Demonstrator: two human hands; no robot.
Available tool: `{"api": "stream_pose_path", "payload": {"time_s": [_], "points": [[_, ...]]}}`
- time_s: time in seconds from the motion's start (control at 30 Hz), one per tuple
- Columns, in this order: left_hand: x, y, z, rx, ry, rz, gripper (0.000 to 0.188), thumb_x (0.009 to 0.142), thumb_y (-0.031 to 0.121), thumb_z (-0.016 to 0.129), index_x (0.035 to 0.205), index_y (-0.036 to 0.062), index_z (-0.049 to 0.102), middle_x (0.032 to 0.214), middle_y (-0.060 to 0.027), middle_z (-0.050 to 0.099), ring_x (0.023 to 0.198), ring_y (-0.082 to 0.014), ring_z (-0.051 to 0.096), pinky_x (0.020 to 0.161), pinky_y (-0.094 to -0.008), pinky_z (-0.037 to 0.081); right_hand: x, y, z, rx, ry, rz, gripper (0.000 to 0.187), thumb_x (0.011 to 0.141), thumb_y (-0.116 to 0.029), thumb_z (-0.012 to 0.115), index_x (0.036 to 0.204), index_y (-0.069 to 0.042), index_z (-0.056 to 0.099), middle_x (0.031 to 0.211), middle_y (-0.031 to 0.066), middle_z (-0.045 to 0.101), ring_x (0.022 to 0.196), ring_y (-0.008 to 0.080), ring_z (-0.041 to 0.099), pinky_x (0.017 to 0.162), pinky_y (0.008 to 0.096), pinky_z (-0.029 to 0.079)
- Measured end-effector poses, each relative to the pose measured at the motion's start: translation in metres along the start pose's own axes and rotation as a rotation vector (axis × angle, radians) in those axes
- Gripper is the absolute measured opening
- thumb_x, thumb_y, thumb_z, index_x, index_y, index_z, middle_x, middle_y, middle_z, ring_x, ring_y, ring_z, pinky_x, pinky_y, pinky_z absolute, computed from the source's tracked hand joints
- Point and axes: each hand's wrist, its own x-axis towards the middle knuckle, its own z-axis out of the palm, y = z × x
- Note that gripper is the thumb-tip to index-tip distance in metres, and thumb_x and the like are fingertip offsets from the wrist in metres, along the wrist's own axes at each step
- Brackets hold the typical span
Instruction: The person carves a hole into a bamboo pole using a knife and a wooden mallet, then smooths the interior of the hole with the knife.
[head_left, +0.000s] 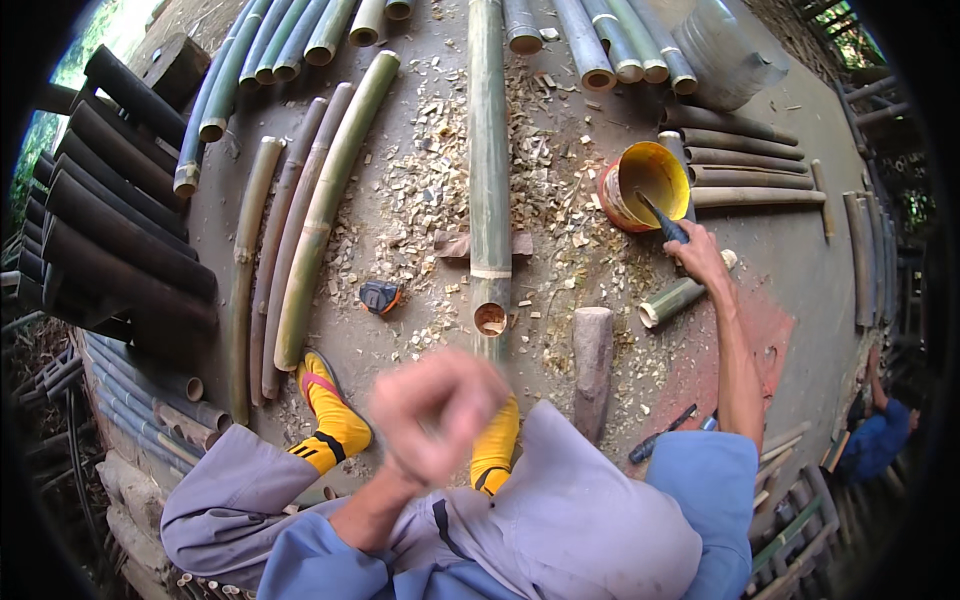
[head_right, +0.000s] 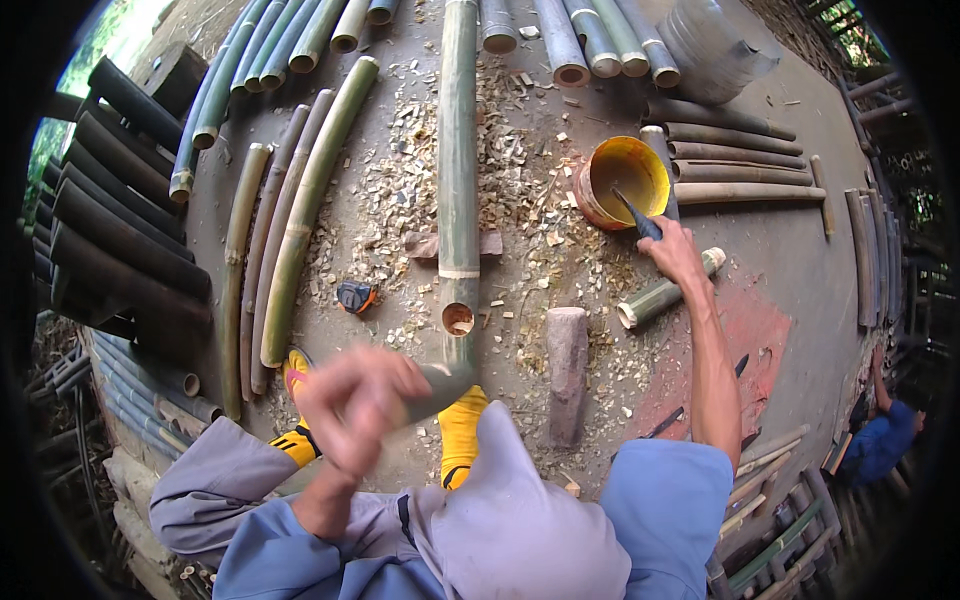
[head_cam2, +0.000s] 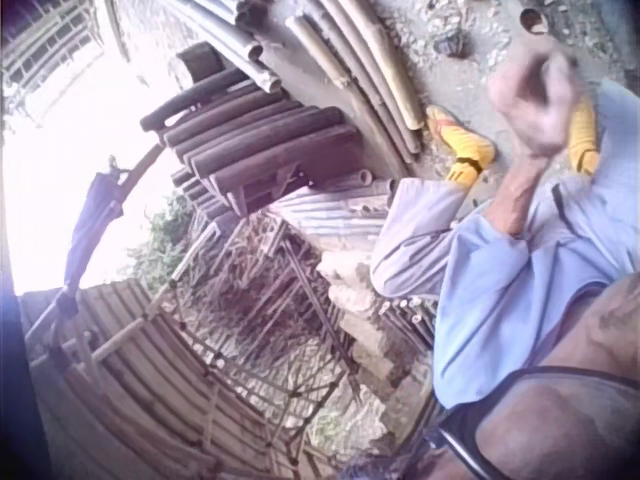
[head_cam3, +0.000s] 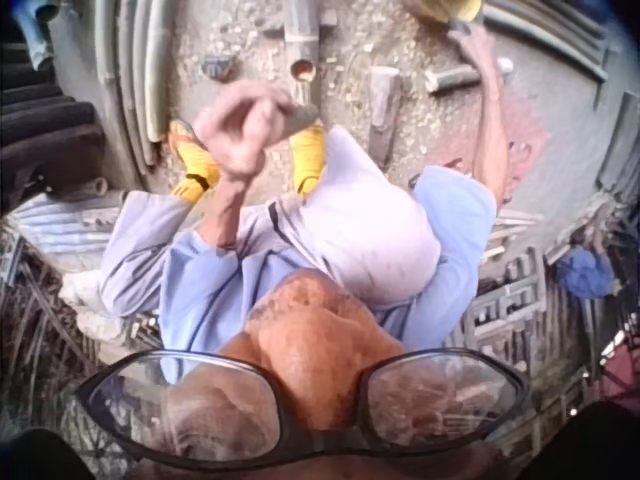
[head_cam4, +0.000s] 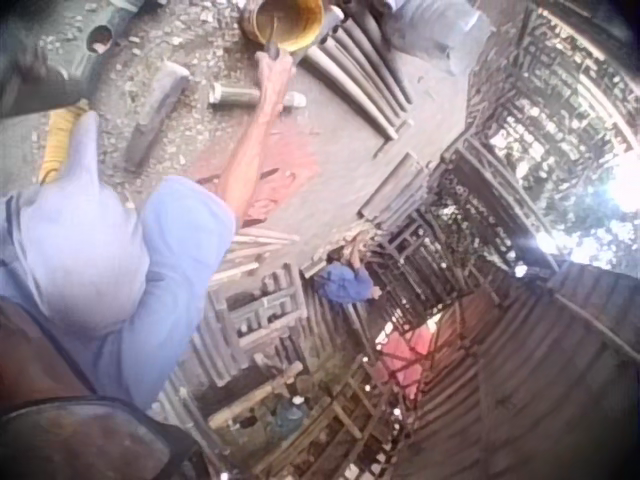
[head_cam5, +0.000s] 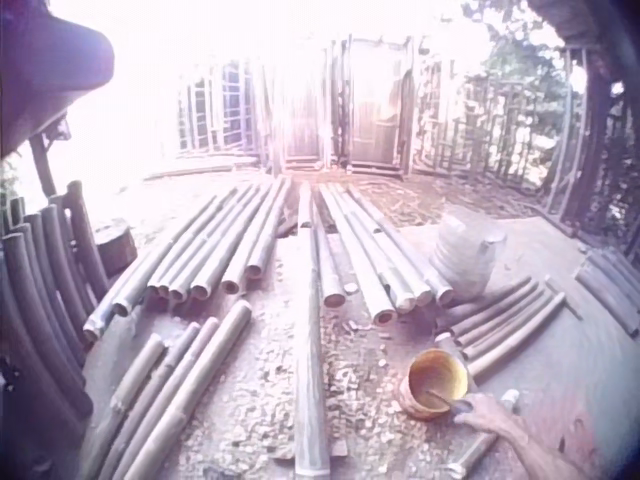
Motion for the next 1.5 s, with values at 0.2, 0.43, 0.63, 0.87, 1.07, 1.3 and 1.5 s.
{"api": "stream_pose_path", "payload": {"time_s": [0.2, 0.43, 0.63, 0.87, 1.07, 1.3, 1.5], "points": [[0.0, -0.08, -0.088, 0.316, 0.202, -0.667, 0.032, 0.088, 0.029, 0.062, 0.087, -0.0028, 0.061, 0.076, -0.0084, 0.061, 0.07, -0.0173, 0.061, 0.07, -0.03, 0.049, -0.061, -0.023, 0.033, 0.434, 0.207, -0.109, 0.06, 0.075, -0.019, 0.06, 0.13, 0.0, 0.043, 0.082, 0.0112, 0.061, 0.067, 0.0195, 0.059, 0.064, 0.034, 0.048], [-0.061, -0.116, -0.008, -0.254, -0.205, -1.007, 0.067, 0.081, 0.04, 0.07, 0.131, 0.0019, 0.045, 0.135, -0.0175, 0.047, 0.124, -0.0274, 0.047, 0.107, -0.0412, 0.036, -0.15, -0.081, 0.072, 0.362, -0.357, -0.352, 0.073, 0.074, -0.013, 0.056, 0.144, -0.009, 0.035, 0.086, 0.0119, 0.063, 0.068, 0.0215, 0.061, 0.062, 0.034, 0.053], [-0.067, -0.179, 0.048, -1.284, 0.159, -1.192, 0.043, 0.097, 0.033, 0.051, 0.13, 0.0045, 0.047, 0.133, -0.0131, 0.049, 0.125, -0.025, 0.048, 0.107, -0.0426, 0.038, -0.12, -0.103, 0.085, -0.377, -0.676, -0.739, 0.077, 0.078, -0.019, 0.064, 0.146, -0.029, 0.03, 0.091, 0.0141, 0.065, 0.072, 0.03, 0.065, 0.064, 0.0405, 0.053], [-0.053, -0.186, 0.074, -1.405, 0.504, -1.202, 0.036, 0.099, 0.026, 0.049, 0.126, 0.002, 0.048, 0.131, -0.0121, 0.052, 0.124, -0.0251, 0.049, 0.108, -0.0409, 0.04, -0.05, -0.119, 0.085, -0.556, -0.757, -1.047, 0.067, 0.079, -0.017, 0.061, 0.141, -0.03, 0.038, 0.085, 0.0105, 0.066, 0.07, 0.0306, 0.066, 0.058, 0.0425, 0.053], [-0.035, -0.17, 0.051, -1.069, 0.448, -1.498, 0.033, 0.099, 0.022, 0.047, 0.118, -0.0043, 0.05, 0.123, -0.0191, 0.055, 0.117, -0.027, 0.055, 0.1, -0.0366, 0.048, -0.059, -0.125, 0.093, -0.42, -1.103, -0.691, 0.082, 0.071, -0.013, 0.069, 0.144, -0.028, 0.035, 0.082, 0.0188, 0.063, 0.071, 0.0364, 0.064, 0.064, 0.0452, 0.053], [-0.03, -0.173, 0.015, -0.452, 0.028, -1.635, 0.027, 0.096, 0.017, 0.046, 0.1, -0.0074, 0.058, 0.101, -0.0184, 0.06, 0.095, -0.025, 0.062, 0.085, -0.0355, 0.056, -0.159, -0.095, 0.155, 0.575, -0.915, -0.17, 0.075, 0.077, -0.011, 0.065, 0.145, -0.016, 0.033, 0.083, 0.0224, 0.063, 0.077, 0.0387, 0.065, 0.07, 0.0416, 0.054], [-0.019, -0.187, 0.002, -0.51, -0.064, -1.66, 0.029, 0.094, 0.022, 0.052, 0.105, -0.004, 0.058, 0.11, -0.0144, 0.06, 0.103, -0.0218, 0.059, 0.096, -0.0377, 0.05, -0.151, -0.119, 0.145, 0.502, -0.861, -0.117, 0.067, 0.079, -0.011, 0.063, 0.141, -0.01, 0.037, 0.085, 0.027, 0.065, 0.077, 0.0395, 0.067, 0.069, 0.0437, 0.055]]}}
